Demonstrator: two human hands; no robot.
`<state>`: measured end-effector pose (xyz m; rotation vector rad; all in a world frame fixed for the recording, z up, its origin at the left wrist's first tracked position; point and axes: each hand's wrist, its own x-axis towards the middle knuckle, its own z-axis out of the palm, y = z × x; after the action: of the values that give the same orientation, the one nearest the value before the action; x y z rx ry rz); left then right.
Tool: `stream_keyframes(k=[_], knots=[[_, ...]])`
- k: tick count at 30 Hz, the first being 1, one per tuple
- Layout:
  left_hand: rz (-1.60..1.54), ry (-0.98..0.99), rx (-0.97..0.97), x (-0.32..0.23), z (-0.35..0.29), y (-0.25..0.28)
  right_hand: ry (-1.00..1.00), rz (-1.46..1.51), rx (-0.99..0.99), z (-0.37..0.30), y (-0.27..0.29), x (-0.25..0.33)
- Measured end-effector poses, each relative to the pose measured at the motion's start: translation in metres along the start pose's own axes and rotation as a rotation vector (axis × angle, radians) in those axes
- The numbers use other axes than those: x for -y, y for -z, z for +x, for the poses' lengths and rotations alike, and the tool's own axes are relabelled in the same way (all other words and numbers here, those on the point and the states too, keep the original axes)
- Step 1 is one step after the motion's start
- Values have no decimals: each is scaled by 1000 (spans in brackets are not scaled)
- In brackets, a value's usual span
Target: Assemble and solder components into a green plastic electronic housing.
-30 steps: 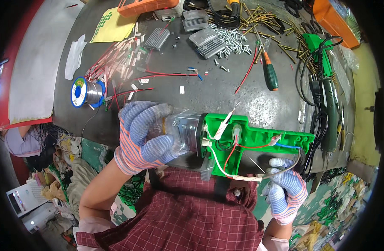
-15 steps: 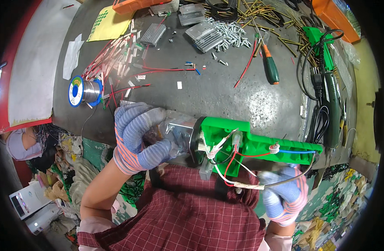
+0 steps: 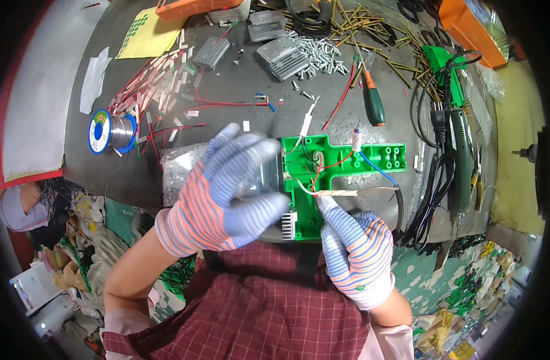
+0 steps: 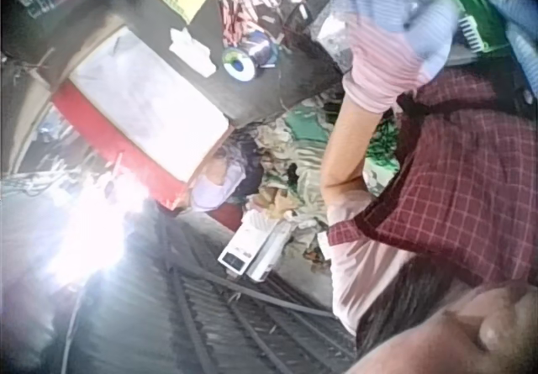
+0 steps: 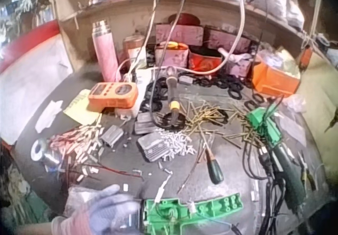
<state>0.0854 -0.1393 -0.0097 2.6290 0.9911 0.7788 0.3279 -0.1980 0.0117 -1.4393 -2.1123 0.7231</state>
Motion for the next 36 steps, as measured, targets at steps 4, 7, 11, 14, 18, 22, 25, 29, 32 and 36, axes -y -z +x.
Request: stream_keyframes(k=[4,7,11,14,18,22,25,29,32,36], knots=[[72,-52,-20,-4,1,-10,25,-133,-32,-1,-5,3],[154,8,6,-11,7,-12,11,-205,-24,4,-6,12],[181,25,-6,-12,13,-16,25,-288,-20,6,-9,15],[179,51,1,-13,16,-19,23,-460,36,11,-11,19],[202,28,51,-7,22,-17,62,-531,227,17,-4,21],[232,45,90,-4,17,-17,-387,331,633,11,38,21],[230,14,84,-4,19,-20,-482,743,549,-23,32,3],[226,15,79,-3,17,-20,-619,855,472,-43,21,4],[199,-3,96,1,17,-20,-475,561,463,-32,28,11],[195,-24,100,1,19,-19,-158,-44,601,5,38,25]])
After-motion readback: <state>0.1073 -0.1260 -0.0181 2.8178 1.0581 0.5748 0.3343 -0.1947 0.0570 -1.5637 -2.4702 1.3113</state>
